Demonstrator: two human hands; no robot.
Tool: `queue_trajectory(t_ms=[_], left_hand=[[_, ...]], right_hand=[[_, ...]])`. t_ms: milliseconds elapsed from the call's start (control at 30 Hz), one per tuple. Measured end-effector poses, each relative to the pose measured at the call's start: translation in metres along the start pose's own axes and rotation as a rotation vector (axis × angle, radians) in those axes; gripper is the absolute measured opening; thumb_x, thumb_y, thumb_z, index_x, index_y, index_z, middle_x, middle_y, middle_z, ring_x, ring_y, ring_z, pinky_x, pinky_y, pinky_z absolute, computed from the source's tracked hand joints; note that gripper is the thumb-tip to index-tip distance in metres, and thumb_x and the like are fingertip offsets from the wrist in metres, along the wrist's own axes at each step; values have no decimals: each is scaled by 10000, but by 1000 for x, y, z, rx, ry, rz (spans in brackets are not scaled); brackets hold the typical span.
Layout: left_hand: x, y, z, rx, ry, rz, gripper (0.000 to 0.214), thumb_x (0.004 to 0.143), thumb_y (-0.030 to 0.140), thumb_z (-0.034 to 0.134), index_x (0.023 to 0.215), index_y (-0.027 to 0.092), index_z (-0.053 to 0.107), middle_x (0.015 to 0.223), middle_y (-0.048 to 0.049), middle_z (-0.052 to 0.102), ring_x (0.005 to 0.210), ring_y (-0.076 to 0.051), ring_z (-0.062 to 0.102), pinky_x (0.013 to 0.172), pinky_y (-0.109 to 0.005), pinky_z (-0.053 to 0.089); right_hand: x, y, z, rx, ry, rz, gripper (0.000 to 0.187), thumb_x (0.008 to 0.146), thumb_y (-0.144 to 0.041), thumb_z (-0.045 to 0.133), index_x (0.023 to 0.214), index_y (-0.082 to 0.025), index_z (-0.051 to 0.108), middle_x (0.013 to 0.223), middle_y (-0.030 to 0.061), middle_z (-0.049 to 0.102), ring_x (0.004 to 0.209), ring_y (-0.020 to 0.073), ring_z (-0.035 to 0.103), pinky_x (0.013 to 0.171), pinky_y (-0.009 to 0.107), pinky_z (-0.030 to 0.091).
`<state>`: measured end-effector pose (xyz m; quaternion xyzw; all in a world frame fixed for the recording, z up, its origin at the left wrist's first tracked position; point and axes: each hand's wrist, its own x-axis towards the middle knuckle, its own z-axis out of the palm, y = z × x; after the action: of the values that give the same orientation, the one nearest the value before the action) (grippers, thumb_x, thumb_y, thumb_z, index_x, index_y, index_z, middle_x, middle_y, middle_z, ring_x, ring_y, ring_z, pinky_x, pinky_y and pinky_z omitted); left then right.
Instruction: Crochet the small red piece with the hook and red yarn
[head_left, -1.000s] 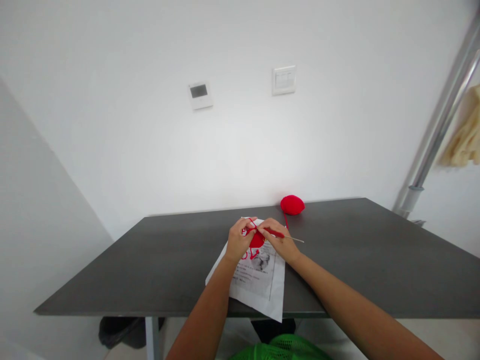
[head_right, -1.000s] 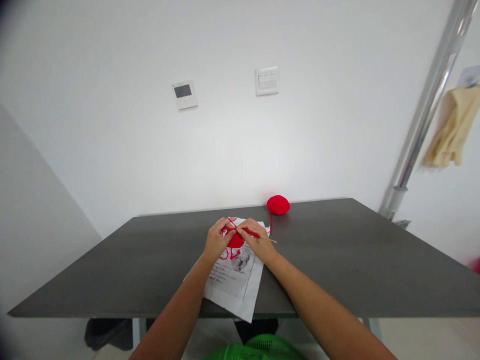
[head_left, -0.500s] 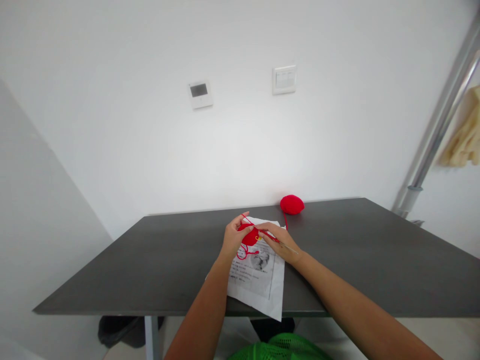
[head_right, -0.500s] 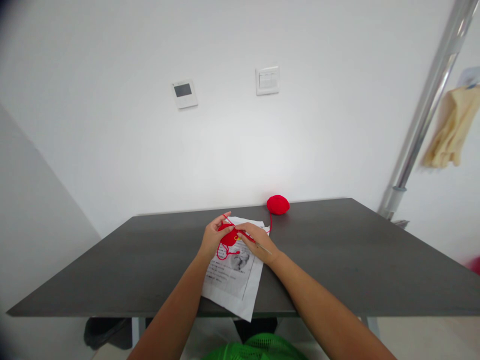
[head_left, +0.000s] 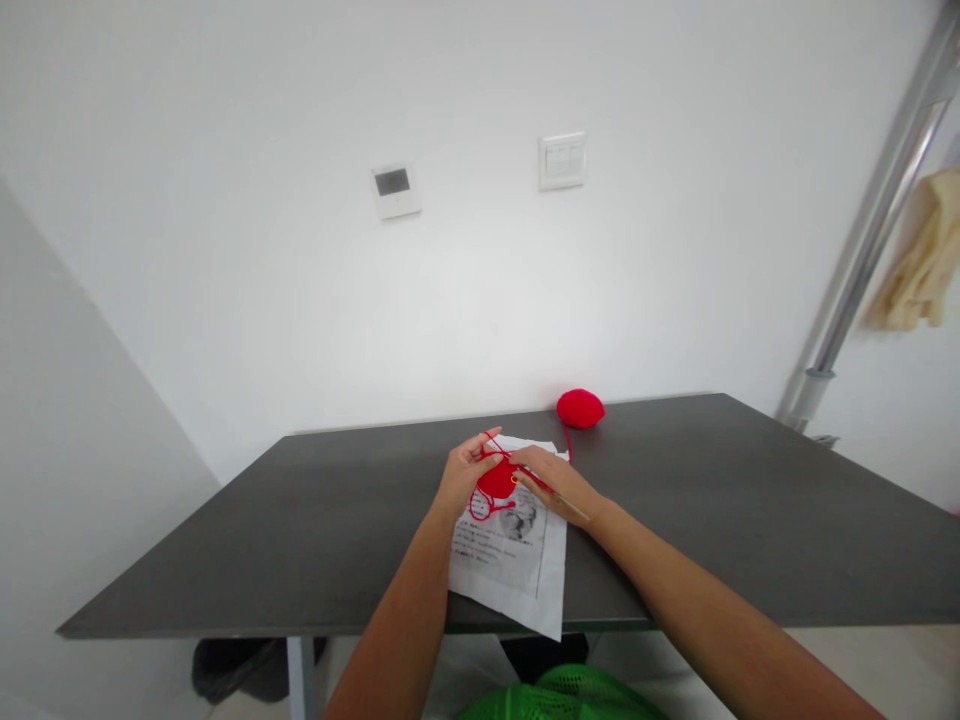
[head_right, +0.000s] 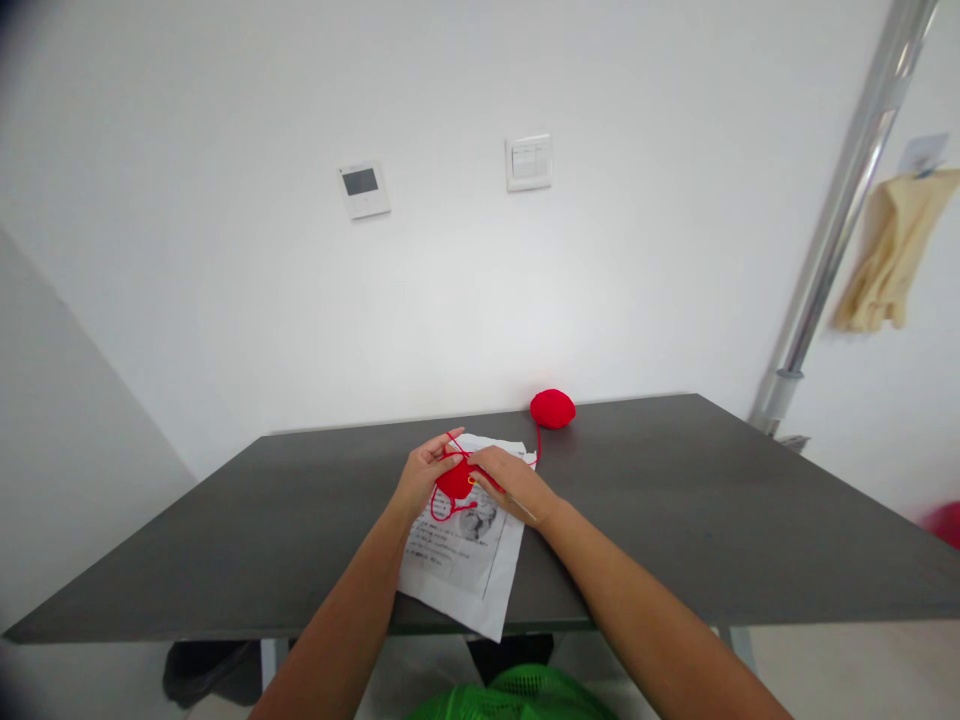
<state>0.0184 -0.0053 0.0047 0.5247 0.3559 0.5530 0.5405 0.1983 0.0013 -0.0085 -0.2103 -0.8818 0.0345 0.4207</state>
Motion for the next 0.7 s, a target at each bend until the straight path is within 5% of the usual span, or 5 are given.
queue_trajectory(t_ms=[167,367,700], left_hand=[[0,-1,1,-60,-20,-31,640,574,253,739,1178,166,547,794,-26,668,702,-145,611,675,-274,476],[4,-7,4,-184,91,-52,612,546,240,760,1121,127,584,799,-64,683,666,-146,620,664,-277,482],[7,-15,3,-102,152,-6,629,558,262,757,1149,147,573,797,-55,689,678,-153,622,677,-286,482]], right_hand=[[2,1,0,-64,-47,-25,208,899,-257,419,1079,-193,501,989,107,603,927,209,565,796,368,491],[6,-7,-1,-164,-24,-36,200,903,-221,400,1063,-185,514,991,117,598,920,225,549,800,389,473],[6,-8,6,-157,-15,48,167,894,-213,417,1030,-174,507,994,115,600,928,232,541,806,394,465]])
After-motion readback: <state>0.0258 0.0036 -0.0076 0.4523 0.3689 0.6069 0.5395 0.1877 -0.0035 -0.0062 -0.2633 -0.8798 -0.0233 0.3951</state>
